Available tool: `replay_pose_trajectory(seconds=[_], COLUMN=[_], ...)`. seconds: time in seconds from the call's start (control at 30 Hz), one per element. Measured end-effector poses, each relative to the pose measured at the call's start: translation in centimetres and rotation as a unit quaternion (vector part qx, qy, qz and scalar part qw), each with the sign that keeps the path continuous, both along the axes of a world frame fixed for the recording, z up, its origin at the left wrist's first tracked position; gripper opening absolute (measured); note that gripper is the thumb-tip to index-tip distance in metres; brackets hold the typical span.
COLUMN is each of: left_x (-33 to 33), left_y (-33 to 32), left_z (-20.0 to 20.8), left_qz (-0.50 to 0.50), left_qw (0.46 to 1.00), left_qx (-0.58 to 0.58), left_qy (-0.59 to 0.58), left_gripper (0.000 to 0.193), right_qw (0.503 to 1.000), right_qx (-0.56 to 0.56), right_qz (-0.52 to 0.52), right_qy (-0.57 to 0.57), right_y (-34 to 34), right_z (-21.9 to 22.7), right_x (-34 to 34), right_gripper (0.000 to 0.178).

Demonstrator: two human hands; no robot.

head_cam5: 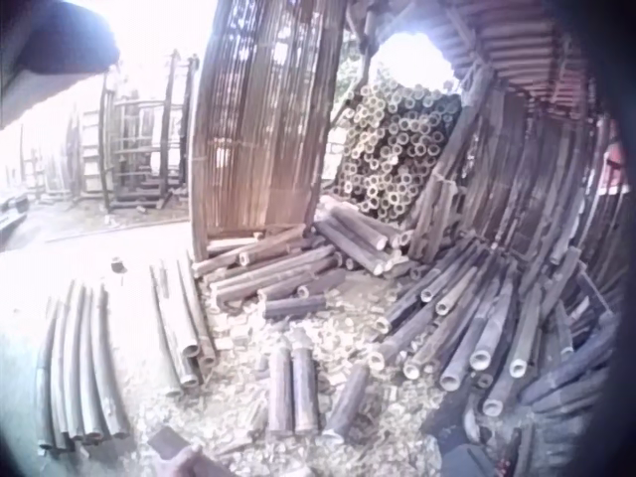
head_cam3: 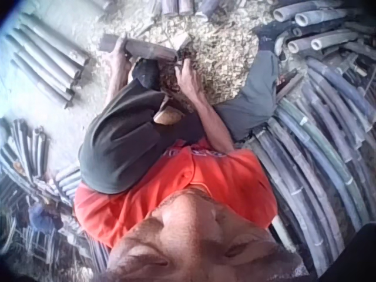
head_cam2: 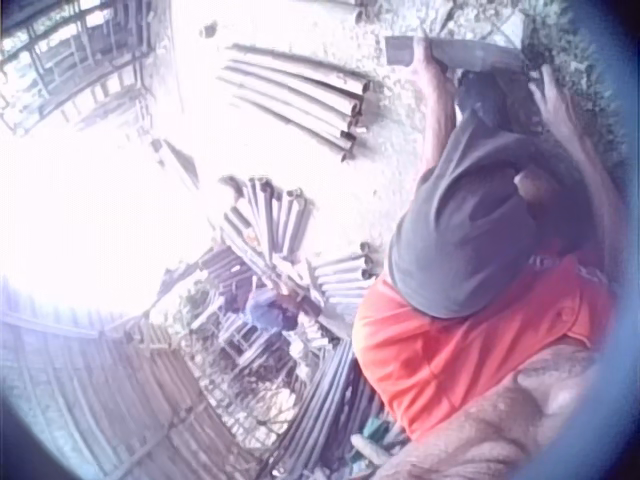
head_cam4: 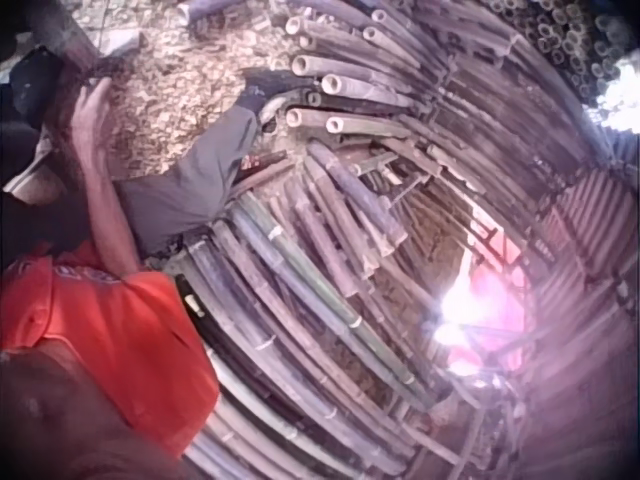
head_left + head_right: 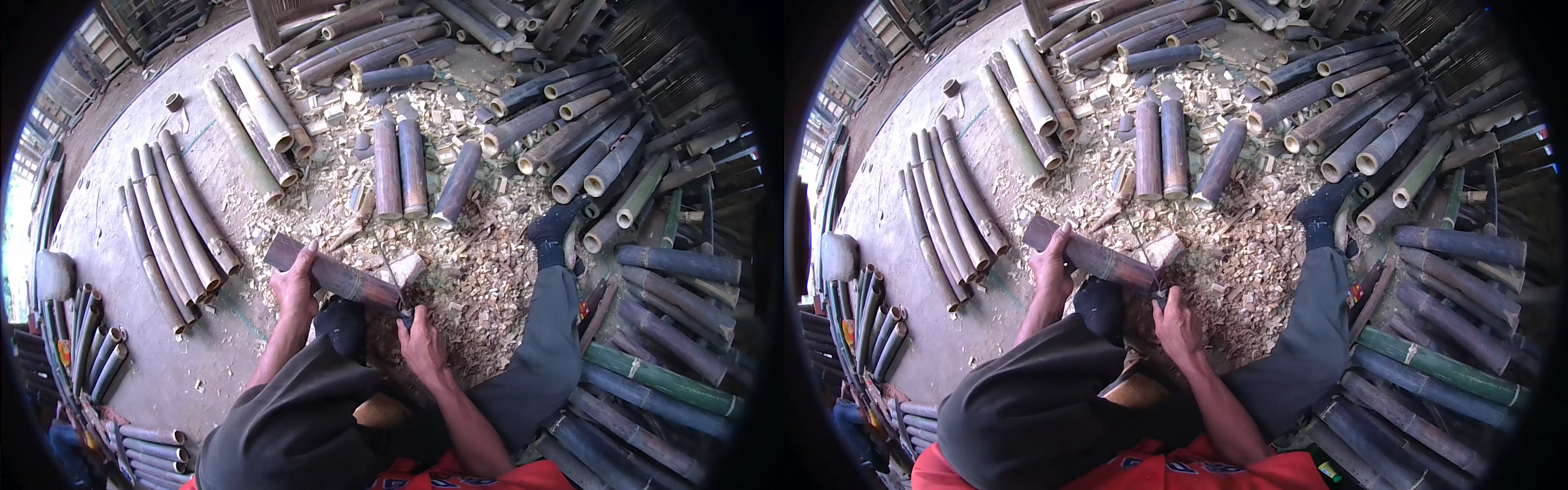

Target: The person scrapes the outer layer of bamboo pieces using a blade, compares the pieces side by side, and organizes them in a pile on the floor.

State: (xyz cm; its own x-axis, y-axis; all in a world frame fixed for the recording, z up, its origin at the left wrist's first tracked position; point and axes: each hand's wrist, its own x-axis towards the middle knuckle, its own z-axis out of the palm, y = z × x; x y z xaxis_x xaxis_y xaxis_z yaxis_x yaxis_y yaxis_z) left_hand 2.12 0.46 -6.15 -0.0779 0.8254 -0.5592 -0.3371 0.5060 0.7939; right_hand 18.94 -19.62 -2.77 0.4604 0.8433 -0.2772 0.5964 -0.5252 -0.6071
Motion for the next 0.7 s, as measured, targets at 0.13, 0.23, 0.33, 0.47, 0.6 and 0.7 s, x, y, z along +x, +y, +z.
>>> replay_pose_trajectory(seconds=[0.13, 0.23, 0.33, 0.47, 0.6, 0.7], left_x=[-0.2, -0.4, -0.2, 0.1, -0.3, -0.4], left_y=[0.4, 0.5, 0.1, -0.3, -0.3, -0.3], left_z=[-0.6, -0.8, -0.5, 0.1, 0.3, 0.0], left_qz=[0.016, 0.013, 0.019, -0.015, -0.011, 0.002], left_qw=[0.998, 0.995, 0.995, 0.991, 0.993, 0.994], left_qx=[0.042, 0.057, 0.076, 0.130, 0.108, 0.103], left_qy=[-0.052, -0.075, -0.056, -0.036, -0.041, -0.036], left_gripper=[0.063, 0.065, 0.062, 0.051, 0.053, 0.056], right_qw=[1.000, 0.989, 0.999, 0.999, 0.996, 0.996], right_qx=[0.028, 0.140, 0.052, -0.030, 0.086, 0.087], right_qz=[0.009, 0.007, 0.009, 0.023, 0.016, -0.003], right_qy=[0.000, 0.038, 0.000, -0.015, 0.027, 0.014], right_y=[-0.3, -0.3, 0.8, 1.0, 0.2, 0.6], right_z=[1.1, 1.6, 1.0, 0.5, 1.0, 1.3], right_x=[-0.1, -0.2, 0.0, 0.4, -0.3, -0.4], right_gripper=[0.037, 0.037, 0.037, 0.036, 0.035, 0.035])
